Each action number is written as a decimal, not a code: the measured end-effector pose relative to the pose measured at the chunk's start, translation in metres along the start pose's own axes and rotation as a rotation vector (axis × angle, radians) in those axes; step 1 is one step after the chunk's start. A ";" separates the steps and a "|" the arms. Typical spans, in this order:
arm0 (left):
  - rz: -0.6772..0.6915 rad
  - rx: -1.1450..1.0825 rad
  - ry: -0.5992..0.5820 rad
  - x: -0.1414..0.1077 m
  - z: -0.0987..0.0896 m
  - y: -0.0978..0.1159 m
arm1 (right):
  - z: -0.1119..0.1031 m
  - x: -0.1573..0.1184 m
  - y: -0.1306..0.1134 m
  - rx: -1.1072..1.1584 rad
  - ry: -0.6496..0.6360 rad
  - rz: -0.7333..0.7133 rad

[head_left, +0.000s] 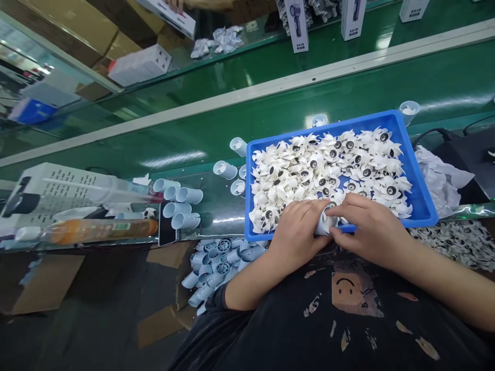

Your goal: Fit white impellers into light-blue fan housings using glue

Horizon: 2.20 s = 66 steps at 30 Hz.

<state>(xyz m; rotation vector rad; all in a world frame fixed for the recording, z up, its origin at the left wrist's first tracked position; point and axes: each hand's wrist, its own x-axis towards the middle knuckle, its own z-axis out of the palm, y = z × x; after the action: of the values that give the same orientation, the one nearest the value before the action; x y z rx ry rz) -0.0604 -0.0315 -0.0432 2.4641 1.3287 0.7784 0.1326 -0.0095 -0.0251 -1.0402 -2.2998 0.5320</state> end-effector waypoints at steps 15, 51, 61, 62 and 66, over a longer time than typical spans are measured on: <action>-0.033 -0.241 0.174 -0.009 -0.008 -0.004 | 0.006 -0.010 0.022 1.717 -0.246 0.668; 0.144 -0.105 0.206 0.001 0.004 0.011 | -0.003 0.004 -0.015 0.090 -0.099 -0.145; 0.174 -0.081 0.310 0.000 -0.005 0.010 | -0.013 0.001 -0.030 -0.177 -0.038 -0.160; 0.174 -0.072 0.310 -0.001 -0.003 0.010 | -0.011 0.002 -0.029 -0.183 -0.036 -0.161; 0.171 0.038 0.335 -0.001 0.001 0.010 | 0.000 0.005 -0.020 -0.092 -0.028 -0.102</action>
<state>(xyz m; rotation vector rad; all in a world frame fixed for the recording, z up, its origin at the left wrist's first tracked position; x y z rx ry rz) -0.0534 -0.0382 -0.0400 2.5857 1.2525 1.2647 0.1182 -0.0181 -0.0123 -0.9569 -2.4073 0.4057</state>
